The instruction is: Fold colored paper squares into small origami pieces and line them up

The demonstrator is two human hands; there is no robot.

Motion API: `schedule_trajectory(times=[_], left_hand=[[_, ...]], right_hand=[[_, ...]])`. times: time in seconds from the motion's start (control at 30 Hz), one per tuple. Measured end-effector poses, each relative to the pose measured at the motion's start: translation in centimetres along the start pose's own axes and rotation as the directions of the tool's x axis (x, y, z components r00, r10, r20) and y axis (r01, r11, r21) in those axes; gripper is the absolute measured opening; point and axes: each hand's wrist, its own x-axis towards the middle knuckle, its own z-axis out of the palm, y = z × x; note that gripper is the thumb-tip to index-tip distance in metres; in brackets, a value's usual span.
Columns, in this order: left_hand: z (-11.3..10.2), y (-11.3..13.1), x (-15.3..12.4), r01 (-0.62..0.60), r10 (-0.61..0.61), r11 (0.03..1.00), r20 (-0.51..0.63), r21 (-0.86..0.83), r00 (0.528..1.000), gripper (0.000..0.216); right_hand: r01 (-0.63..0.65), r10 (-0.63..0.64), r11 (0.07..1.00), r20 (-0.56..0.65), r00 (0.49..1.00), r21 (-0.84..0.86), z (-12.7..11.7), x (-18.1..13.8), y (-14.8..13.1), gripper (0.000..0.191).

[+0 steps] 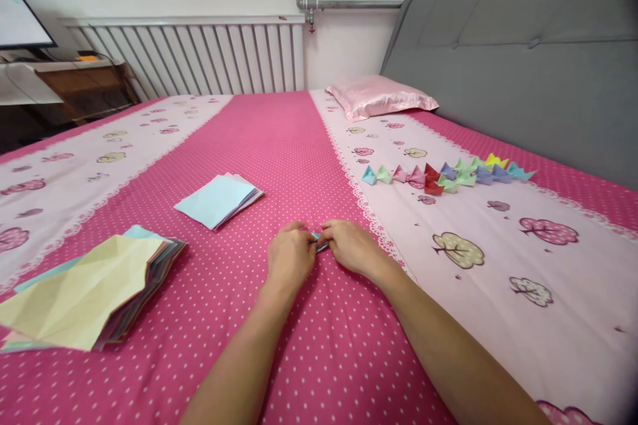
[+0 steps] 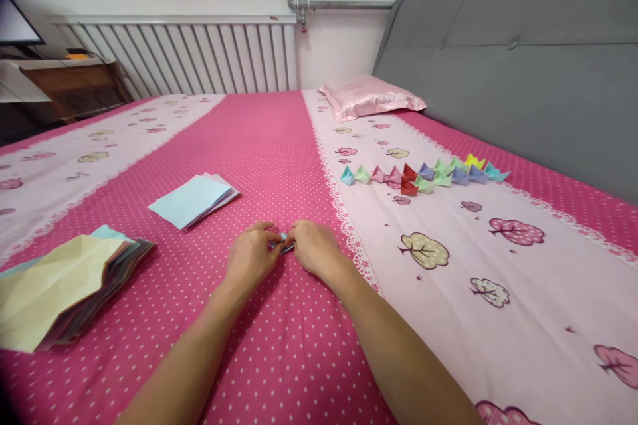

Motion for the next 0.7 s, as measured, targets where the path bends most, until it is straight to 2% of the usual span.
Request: schedule_trajectory(times=[0.3,0.7], left_hand=[[0.8,0.8,-0.4,0.048,-0.038,0.992,-0.088,0.117,0.995,0.019],[0.7,0.8,-0.3,0.042,-0.037,0.995,-0.060,0.093,0.998,0.024]], right_hand=[[-0.111,0.110,0.994,-0.090,0.990,-0.001,-0.3,-0.1,-0.4,0.026],[-0.265,0.262,0.964,-0.067,0.963,-0.036,0.1,0.1,-0.9,0.020]])
